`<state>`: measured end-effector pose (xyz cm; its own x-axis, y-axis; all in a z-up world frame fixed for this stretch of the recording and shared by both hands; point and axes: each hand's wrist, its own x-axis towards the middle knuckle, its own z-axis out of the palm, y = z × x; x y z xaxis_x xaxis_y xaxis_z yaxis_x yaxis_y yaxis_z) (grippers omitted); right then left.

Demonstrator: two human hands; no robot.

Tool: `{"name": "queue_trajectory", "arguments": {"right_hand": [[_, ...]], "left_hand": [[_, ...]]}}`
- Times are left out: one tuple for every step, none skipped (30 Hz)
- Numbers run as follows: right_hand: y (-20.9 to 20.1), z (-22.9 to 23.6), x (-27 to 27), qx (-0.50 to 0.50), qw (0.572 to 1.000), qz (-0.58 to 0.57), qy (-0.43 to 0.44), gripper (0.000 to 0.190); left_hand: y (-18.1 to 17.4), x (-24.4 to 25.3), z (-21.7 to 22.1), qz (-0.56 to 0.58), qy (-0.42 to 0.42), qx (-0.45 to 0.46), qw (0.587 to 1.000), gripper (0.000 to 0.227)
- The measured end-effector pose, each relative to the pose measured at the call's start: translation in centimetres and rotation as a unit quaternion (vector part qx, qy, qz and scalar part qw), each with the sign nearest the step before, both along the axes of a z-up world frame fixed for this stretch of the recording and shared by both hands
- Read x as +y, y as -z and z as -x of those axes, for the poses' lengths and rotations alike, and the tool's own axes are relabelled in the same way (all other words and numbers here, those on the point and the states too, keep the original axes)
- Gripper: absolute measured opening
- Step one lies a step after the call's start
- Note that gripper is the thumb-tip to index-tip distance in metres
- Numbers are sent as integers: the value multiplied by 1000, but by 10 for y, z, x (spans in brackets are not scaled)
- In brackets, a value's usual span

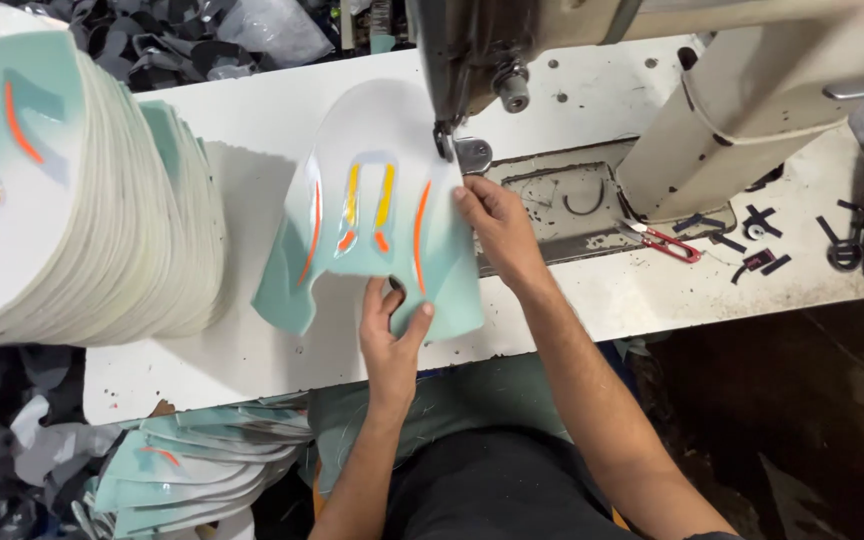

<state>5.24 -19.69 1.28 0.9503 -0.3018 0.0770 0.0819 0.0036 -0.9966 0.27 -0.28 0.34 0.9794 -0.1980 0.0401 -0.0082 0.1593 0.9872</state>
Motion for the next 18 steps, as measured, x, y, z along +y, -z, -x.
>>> {"name": "queue_trajectory", "arguments": {"right_hand": [[-2,0,0,4,1000,13,8,28],[-3,1,1,7,999,24,19,28],[1,0,1,6,1000,22,17,28],[5,0,-1,6,1000,18,14,29],[9,-1,-2,6,1000,14,11,31],[5,0,-1,5,1000,14,13,31],[1,0,0,2,1000,13,12,29],[-3,1,0,-1,1000,13,10,28],[-1,1,-1,-1,1000,14,10,28],[0,0,-2,0,1000,22,12,29],[2,0,-2,1,999,29,14,30],[1,0,-2,1,999,31,12,30],[-1,0,-1,3,999,33,13,29],[-2,0,0,5,999,33,15,28],[-2,0,-1,5,999,34,14,28],[-2,0,-1,6,998,61,21,27],[-1,0,-1,6,996,88,28,27],[-1,2,0,7,996,86,29,27]], "left_hand": [[-3,-3,-3,17,7,-13,1000,69],[-7,-5,-5,33,15,-27,999,71],[-10,-7,-9,30,13,-28,999,71],[-13,-9,-13,14,10,-23,1000,72],[-16,-12,-17,-3,6,-18,1000,73],[-19,-15,-21,-3,8,-20,1000,73],[-22,-18,-25,15,5,-15,1000,73],[-24,-21,-29,34,1,-10,999,72],[-21,-23,-35,36,1,-11,999,72],[-19,-25,-40,46,-2,-20,999,73],[-16,-26,-45,56,-6,-30,998,73],[-15,-27,-50,57,-8,-30,998,73],[-14,-29,-55,64,-13,-26,998,73],[-14,-30,-61,70,-16,-23,997,74],[-14,-32,-65,70,-17,-23,997,74],[-13,-34,-69,87,-18,-27,996,74],[-13,-36,-74,103,-20,-32,994,74],[-14,-38,-77,101,-18,-31,994,74]]}}
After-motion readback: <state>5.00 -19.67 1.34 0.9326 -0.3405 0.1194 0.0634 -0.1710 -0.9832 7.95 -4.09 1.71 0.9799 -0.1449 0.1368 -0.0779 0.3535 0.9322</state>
